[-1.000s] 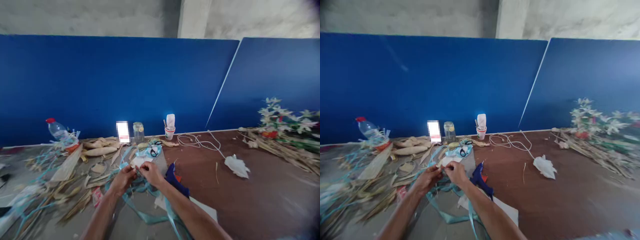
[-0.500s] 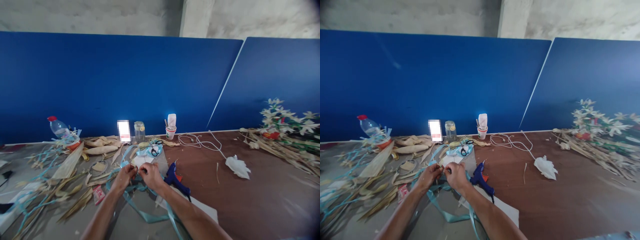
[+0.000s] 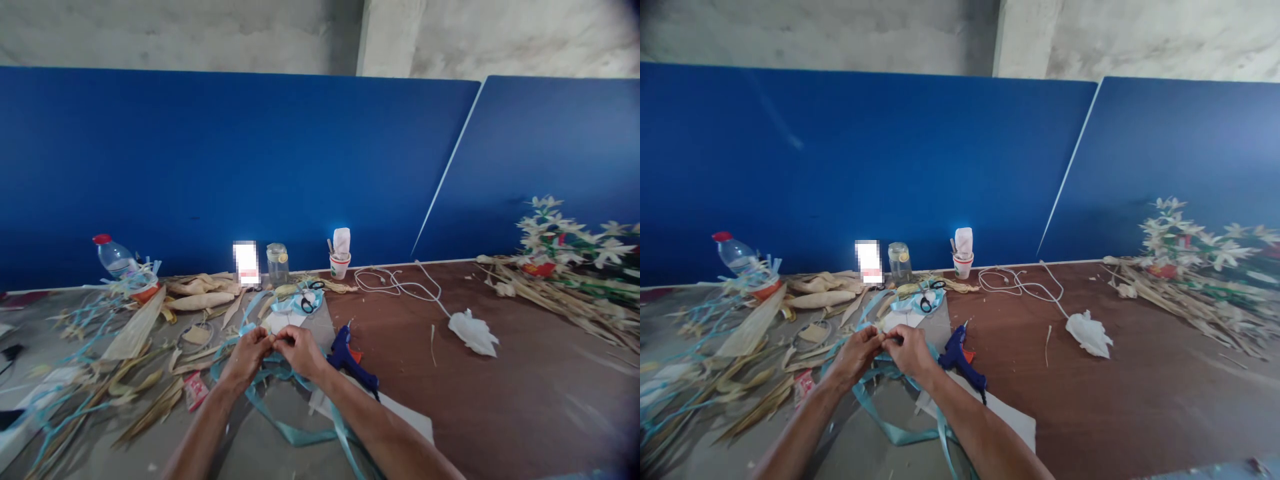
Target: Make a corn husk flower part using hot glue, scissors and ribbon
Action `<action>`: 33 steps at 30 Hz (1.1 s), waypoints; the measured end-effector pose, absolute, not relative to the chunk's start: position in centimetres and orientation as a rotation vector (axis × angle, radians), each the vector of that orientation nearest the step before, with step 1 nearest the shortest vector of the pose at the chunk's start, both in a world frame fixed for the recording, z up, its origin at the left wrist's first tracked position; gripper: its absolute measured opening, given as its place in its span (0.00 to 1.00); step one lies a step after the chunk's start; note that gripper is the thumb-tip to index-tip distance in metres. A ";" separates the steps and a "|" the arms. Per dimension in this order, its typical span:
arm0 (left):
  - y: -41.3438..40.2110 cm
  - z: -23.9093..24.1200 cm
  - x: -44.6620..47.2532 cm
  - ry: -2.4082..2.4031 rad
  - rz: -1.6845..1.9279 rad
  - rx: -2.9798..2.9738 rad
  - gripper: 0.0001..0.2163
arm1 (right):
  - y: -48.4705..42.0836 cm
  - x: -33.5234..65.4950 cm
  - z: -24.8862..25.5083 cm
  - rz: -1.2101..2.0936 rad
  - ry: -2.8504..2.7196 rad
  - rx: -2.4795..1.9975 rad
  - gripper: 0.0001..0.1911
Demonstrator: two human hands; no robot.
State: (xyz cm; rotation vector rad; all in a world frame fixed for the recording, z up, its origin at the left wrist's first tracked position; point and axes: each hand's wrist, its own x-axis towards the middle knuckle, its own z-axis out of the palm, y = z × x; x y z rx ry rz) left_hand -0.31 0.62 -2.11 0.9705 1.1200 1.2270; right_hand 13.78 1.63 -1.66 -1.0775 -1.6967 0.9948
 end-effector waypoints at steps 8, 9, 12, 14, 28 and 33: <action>0.1 -0.2 0.7 1.039 1.280 0.778 0.16 | 0.3 13.4 0.0 0.864 -1.720 -1.176 0.02; 0.0 -0.1 0.9 1.039 1.292 0.757 0.16 | 0.1 13.3 0.1 0.847 -1.717 -1.194 0.03; -0.1 0.1 1.3 1.026 1.314 0.715 0.16 | -0.1 13.0 0.1 0.788 -1.730 -1.231 0.04; -0.2 0.0 1.5 1.012 1.320 0.695 0.15 | -0.2 12.9 -0.2 0.743 -1.754 -1.257 0.05; -0.6 0.2 1.4 0.831 1.261 0.562 0.13 | 0.5 13.4 -0.4 0.899 -1.578 -1.209 0.05; -0.7 -0.1 1.5 0.804 1.205 0.628 0.11 | 0.9 13.5 -0.3 1.208 -1.450 -1.048 0.04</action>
